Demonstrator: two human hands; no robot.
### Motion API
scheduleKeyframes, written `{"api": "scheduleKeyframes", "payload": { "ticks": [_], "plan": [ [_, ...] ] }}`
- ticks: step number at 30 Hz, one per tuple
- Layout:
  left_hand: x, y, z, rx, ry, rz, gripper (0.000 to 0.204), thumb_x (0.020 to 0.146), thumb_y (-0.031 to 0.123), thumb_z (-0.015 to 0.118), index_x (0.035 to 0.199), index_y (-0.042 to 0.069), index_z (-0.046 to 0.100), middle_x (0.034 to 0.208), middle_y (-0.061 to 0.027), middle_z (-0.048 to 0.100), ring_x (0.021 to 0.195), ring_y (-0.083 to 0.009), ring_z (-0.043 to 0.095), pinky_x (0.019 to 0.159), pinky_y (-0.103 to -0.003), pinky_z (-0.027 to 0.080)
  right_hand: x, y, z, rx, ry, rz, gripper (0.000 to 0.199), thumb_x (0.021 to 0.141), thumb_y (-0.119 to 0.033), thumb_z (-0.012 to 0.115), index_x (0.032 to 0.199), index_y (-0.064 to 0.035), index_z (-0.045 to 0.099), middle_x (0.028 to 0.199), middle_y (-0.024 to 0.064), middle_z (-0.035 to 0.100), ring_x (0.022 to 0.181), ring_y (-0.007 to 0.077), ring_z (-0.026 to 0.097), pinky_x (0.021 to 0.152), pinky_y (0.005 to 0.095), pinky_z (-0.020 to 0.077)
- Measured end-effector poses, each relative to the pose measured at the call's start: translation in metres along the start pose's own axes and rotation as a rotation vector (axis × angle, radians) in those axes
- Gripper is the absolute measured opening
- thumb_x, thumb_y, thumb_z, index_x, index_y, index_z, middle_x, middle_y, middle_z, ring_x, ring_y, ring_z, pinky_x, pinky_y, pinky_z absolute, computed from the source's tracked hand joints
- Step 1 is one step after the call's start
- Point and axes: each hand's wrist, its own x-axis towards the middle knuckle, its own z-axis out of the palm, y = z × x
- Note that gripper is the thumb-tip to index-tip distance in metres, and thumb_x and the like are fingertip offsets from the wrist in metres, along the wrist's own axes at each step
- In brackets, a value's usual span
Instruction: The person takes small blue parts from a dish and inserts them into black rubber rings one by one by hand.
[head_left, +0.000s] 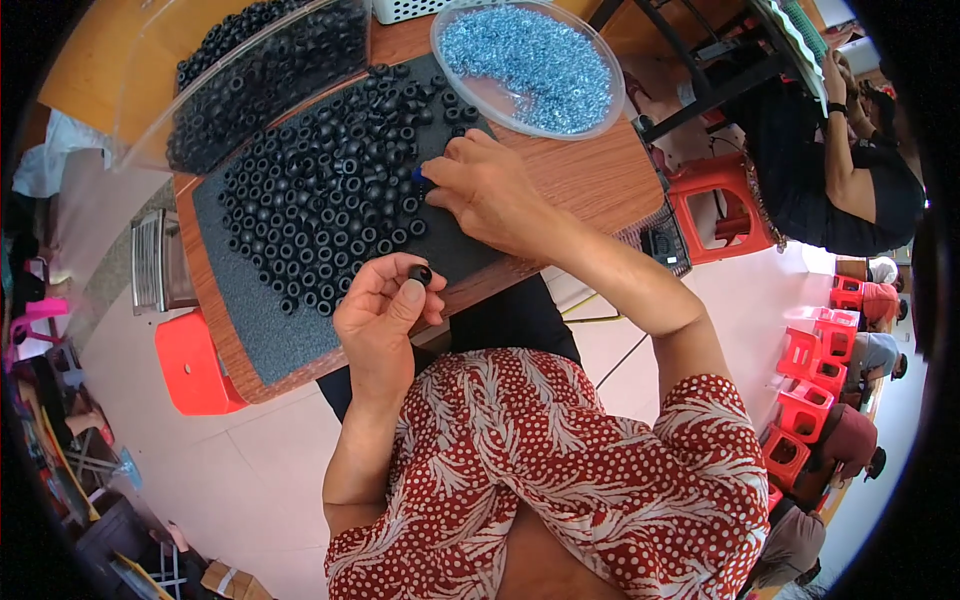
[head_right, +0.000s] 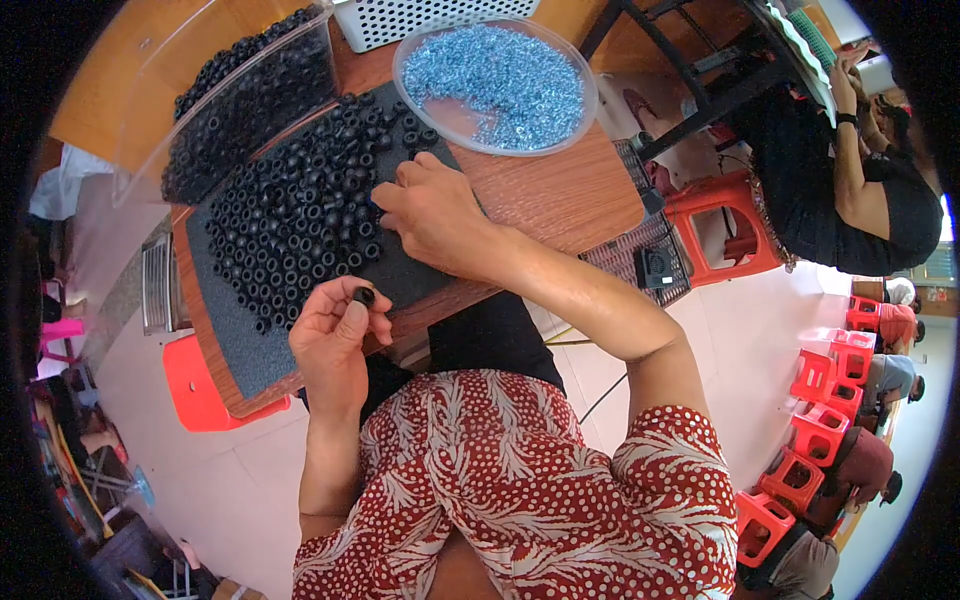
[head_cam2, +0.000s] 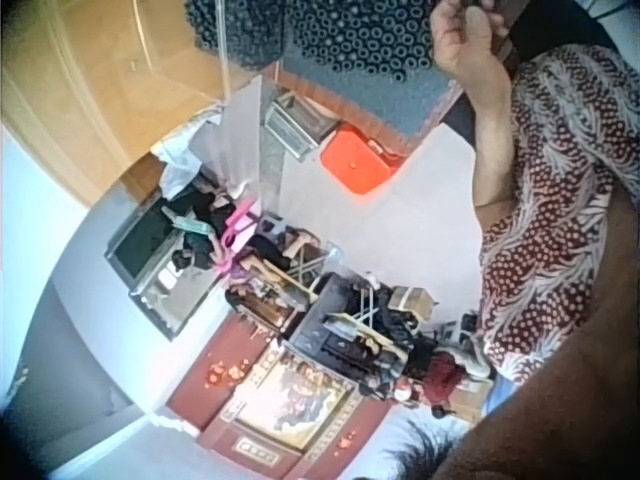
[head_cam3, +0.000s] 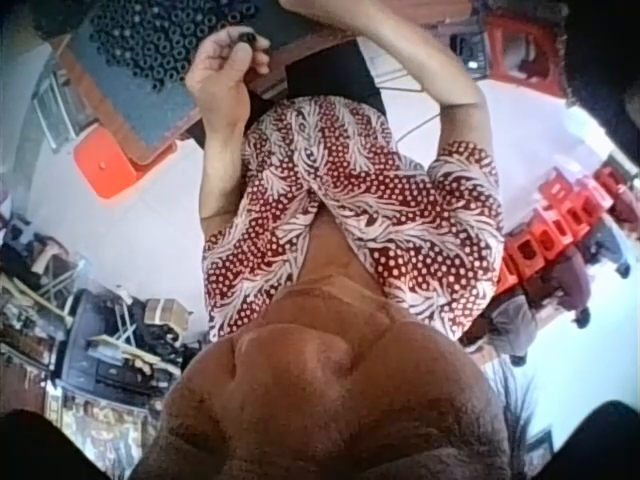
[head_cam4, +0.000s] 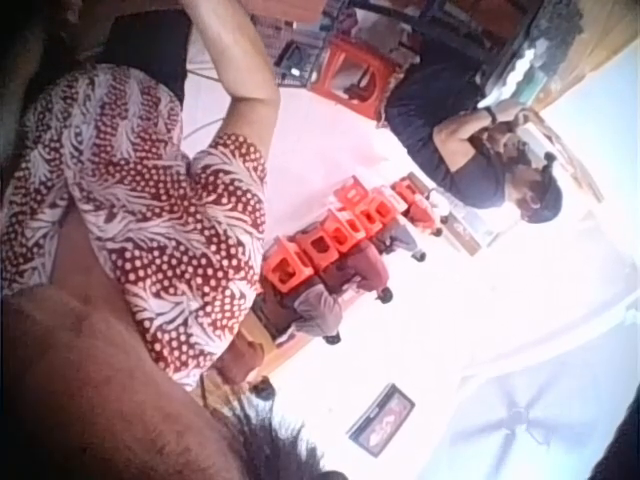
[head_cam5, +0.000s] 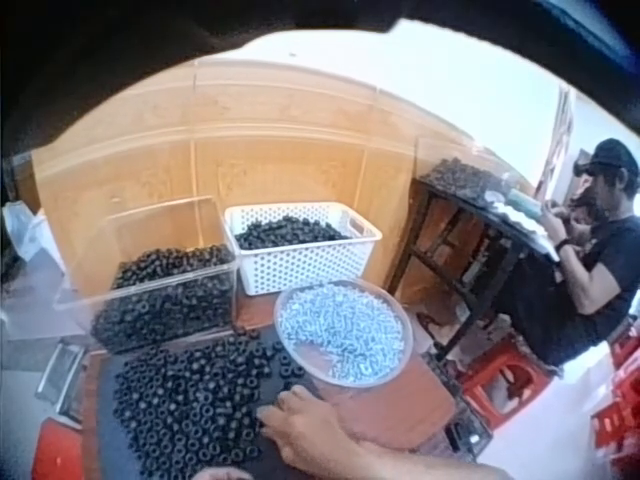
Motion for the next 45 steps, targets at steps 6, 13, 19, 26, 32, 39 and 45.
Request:
{"api": "scheduleKeyframes", "payload": {
  "ticks": [6, 13, 19, 26, 32, 39, 45],
  "plan": [
    [-0.002, 0.0, -0.002, 0.013, 0.005, -0.009, 0.021, 0.084, 0.011, 0.061, 0.099, -0.003, 0.056, 0.083, -0.0115, 0.062, 0.061, -0.0126, 0.057, 0.056, -0.023, 0.047, 0.007, -0.001, 0.005, -0.041, -0.015, -0.081, 0.018, 0.066, -0.007, 0.07, 0.077, -0.0038, 0.056, 0.075, 0.0098, 0.051, 0.075, 0.028, 0.05, 0.061, 0.0374, 0.042],
    [0.002, -0.001, 0.001, -0.022, 0.019, -0.019, 0.021, 0.085, 0.01, 0.06, 0.099, -0.004, 0.056, 0.083, -0.012, 0.063, 0.06, -0.0133, 0.056, 0.055, -0.023, 0.047, 0.006, 0.003, 0.001, -0.038, -0.062, -0.123, 0.019, 0.066, -0.007, 0.069, 0.073, -0.0011, 0.052, 0.074, 0.0109, 0.052, 0.075, 0.0294, 0.05, 0.062, 0.0388, 0.0419],
    [0.003, -0.001, 0.005, 0.02, 0.02, 0.043, 0.022, 0.085, 0.009, 0.06, 0.102, -0.004, 0.054, 0.084, -0.0118, 0.062, 0.063, -0.0128, 0.057, 0.054, -0.023, 0.047, -0.003, -0.021, -0.036, 0.305, -0.191, 0.12, 0.018, 0.072, -0.009, 0.068, 0.073, 0.0014, 0.053, 0.07, 0.0103, 0.05, 0.065, 0.0211, 0.05, 0.057, 0.0316, 0.0411],
    [0.005, -0.006, 0.009, 0.207, 0.015, 0.173, 0.021, 0.085, 0.005, 0.059, 0.104, -0.004, 0.055, 0.082, -0.0065, 0.059, 0.066, -0.0106, 0.056, 0.057, -0.021, 0.047, -0.009, -0.028, -0.045, 0.558, -0.358, 0.304, 0.028, 0.07, -0.017, 0.067, 0.069, 0.007, 0.054, 0.06, 0.0189, 0.052, 0.055, 0.0194, 0.051, 0.051, 0.0351, 0.0416],
    [0.006, -0.007, 0.009, 0.234, -0.014, 0.19, 0.022, 0.085, 0.005, 0.059, 0.104, -0.005, 0.055, 0.083, -0.006, 0.058, 0.066, -0.0109, 0.056, 0.058, -0.022, 0.047, -0.006, -0.029, -0.046, 0.572, -0.443, 0.381, 0.031, 0.071, -0.018, 0.067, 0.068, 0.0086, 0.053, 0.054, 0.0179, 0.049, 0.051, 0.0124, 0.045, 0.048, 0.0344, 0.0405],
    [0.009, -0.001, 0.015, -0.039, -0.033, 0.122, 0.02, 0.085, 0.004, 0.058, 0.103, -0.004, 0.055, 0.082, -0.0083, 0.061, 0.063, -0.0111, 0.057, 0.059, -0.022, 0.048, -0.01, -0.038, -0.047, 0.781, -0.298, 0.48, 0.023, 0.078, -0.017, 0.068, 0.071, 0.0012, 0.057, 0.063, 0.0003, 0.057, 0.057, 0.003, 0.046, 0.048, 0.0212, 0.0375],
    [0.013, -0.006, 0.014, -0.123, -0.023, 0.093, 0.021, 0.085, 0.005, 0.058, 0.102, -0.006, 0.054, 0.083, -0.0113, 0.061, 0.062, -0.0133, 0.057, 0.058, -0.024, 0.049, -0.018, -0.043, -0.041, 0.857, -0.235, 0.568, 0.018, 0.081, -0.013, 0.066, 0.074, -0.0002, 0.057, 0.067, 0.0017, 0.061, 0.061, 0.0028, 0.052, 0.053, 0.0192, 0.0411]
  ]
}}
